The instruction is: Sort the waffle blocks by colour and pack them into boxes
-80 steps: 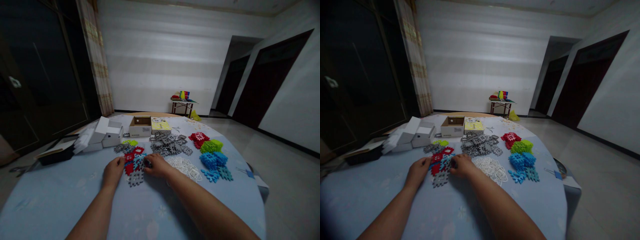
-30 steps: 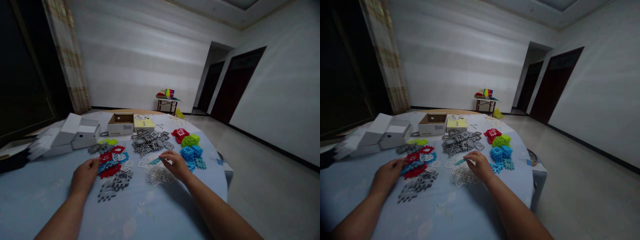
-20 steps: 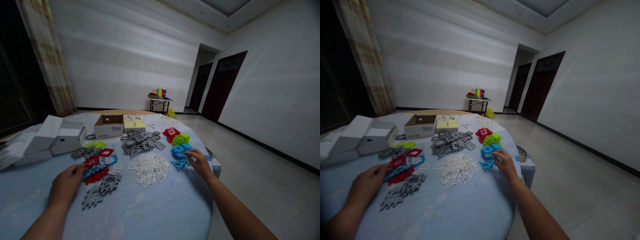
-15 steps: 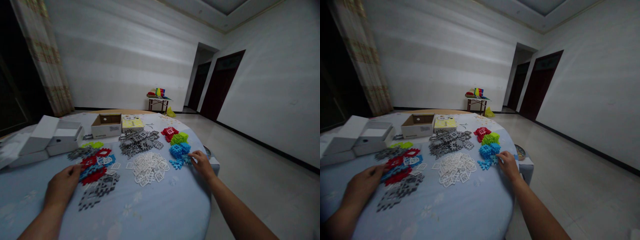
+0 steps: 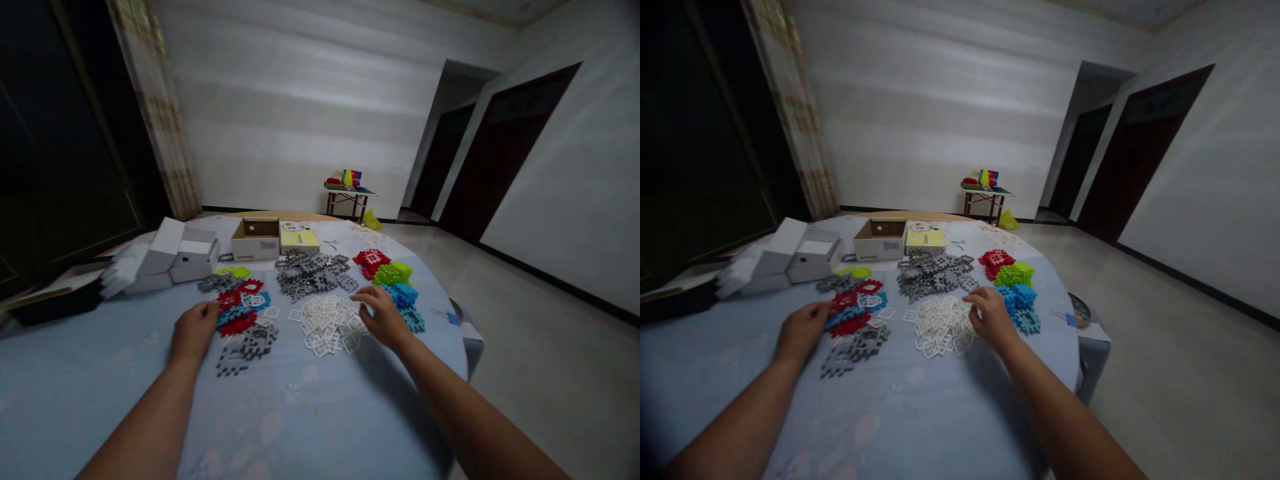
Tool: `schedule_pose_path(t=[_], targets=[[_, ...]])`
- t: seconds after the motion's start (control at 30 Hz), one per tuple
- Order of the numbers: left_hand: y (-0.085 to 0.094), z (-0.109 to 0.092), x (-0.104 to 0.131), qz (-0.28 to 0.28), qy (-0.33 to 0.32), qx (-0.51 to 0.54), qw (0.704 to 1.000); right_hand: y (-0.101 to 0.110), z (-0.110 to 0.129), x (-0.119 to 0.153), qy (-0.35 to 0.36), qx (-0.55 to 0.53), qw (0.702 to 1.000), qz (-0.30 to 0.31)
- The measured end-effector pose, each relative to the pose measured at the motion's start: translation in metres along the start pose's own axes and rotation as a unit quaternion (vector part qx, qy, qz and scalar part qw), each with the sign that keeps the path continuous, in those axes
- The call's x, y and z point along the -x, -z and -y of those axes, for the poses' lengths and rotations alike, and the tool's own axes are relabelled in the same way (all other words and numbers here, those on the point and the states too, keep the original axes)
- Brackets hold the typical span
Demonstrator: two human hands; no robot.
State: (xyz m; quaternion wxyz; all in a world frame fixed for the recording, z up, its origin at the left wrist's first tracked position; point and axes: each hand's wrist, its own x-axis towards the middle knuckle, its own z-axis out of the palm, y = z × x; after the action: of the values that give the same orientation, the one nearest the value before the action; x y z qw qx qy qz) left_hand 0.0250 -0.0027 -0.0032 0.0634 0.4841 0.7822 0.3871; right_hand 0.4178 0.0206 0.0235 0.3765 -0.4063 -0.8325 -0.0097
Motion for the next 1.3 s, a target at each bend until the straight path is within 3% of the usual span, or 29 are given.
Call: schedule_pose_path(t=[0.2,0.37,0.5,0.67,0.8,0.9,1.03,1.1,1.17,1.3], targets=[[-0.003,0.006,-0.001,-0.008,-0.005,0.025,1.000,-0.067,0.088,-0.038,0.083,-0.120,0.979,0.145],[-0.003,0.007,-0.002,-0.005,-0.008,0.035,0.999,-0.096,0.119,-0.041,0.149,-0.065,0.960,0.228],[-0.002,0.004,0.000,-0.007,-0.007,0.035,0.999,-0.100,0.120,-0.039,0.144,-0.056,0.961,0.229],[-0.003,0.005,-0.001,-0.001,-0.009,0.038,0.999,-0.087,0.116,-0.042,0.109,-0.163,0.964,0.182],[-0.004,0.007,-0.003,0.004,-0.008,0.039,0.999,-0.078,0.102,-0.058,-0.005,-0.231,0.959,0.167],[-0.005,0.008,-0.004,0.006,-0.005,0.036,0.999,-0.081,0.080,-0.079,-0.105,-0.286,0.939,0.160],[-0.007,0.009,-0.004,0.005,-0.002,0.030,1.000,-0.090,0.049,-0.103,-0.247,-0.390,0.887,0.006],[-0.007,0.009,-0.004,0.003,-0.002,0.028,1.000,-0.095,0.042,-0.107,-0.279,-0.406,0.869,-0.049],[-0.006,0.008,-0.004,0.002,-0.002,0.028,1.000,-0.100,0.043,-0.104,-0.268,-0.391,0.879,-0.040],[-0.003,0.004,-0.002,0.006,-0.002,0.028,1.000,-0.114,0.067,-0.086,-0.191,-0.334,0.921,0.066]])
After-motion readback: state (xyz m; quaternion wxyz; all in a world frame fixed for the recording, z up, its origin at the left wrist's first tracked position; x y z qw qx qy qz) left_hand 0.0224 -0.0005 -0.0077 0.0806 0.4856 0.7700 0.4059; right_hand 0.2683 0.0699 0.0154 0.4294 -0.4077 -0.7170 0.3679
